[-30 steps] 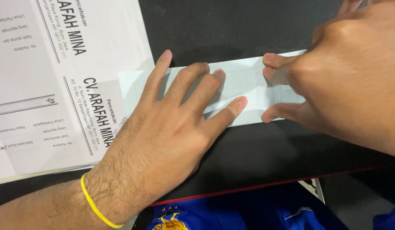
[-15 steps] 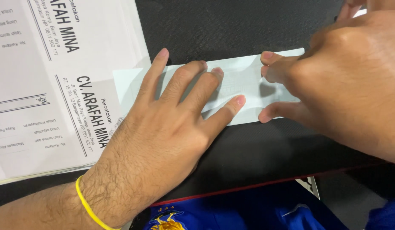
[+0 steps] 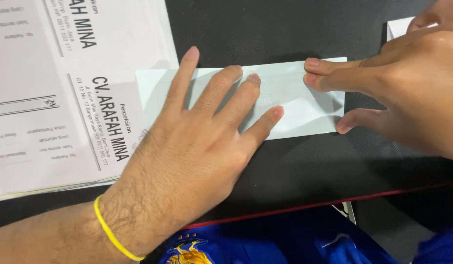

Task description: Folding printed documents and inserting them into envelopes

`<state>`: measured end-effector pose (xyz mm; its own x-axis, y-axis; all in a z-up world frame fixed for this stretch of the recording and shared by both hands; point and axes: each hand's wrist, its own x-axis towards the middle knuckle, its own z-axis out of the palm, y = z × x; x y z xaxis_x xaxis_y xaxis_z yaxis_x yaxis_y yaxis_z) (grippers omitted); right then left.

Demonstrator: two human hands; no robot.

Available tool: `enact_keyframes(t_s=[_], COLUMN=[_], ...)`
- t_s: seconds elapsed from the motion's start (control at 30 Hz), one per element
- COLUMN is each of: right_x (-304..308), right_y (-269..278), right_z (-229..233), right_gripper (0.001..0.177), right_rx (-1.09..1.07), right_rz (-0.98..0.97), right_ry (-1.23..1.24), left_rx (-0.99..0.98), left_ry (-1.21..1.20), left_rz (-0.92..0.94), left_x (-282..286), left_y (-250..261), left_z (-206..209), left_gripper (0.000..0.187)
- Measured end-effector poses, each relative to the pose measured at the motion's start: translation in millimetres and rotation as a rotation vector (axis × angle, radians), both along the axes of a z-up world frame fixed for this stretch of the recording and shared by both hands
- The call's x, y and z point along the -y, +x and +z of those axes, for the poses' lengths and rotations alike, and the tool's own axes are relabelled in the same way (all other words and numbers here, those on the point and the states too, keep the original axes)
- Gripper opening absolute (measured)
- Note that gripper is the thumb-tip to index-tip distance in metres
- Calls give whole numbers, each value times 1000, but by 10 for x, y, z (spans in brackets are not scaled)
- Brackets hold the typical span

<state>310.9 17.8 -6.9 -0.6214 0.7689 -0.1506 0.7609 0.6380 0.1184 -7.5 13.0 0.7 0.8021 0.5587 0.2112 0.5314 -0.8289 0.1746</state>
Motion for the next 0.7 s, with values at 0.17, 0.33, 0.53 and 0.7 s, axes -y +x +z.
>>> enact_keyframes(t_s=[0.17,0.33,0.53,0.7], right_x=[9,28,43,87], right_y=[-32,51,114,126], right_z=[-51,-202,-358,-395], right_gripper=[76,78,91,89], right_rx=[118,288,227,294], right_rz=[57,91,29,18], right_ry=[91,176,126,100], left_rx=[-50,-186,-264,-340], left_ry=[282,387,407,391], left_rz=[13,18,121,202], left_x=[159,418,556,688], left_y=[31,-1,-27,-45], left_z=[-19,-35,-36,-35], left_gripper=[28,34,47,102])
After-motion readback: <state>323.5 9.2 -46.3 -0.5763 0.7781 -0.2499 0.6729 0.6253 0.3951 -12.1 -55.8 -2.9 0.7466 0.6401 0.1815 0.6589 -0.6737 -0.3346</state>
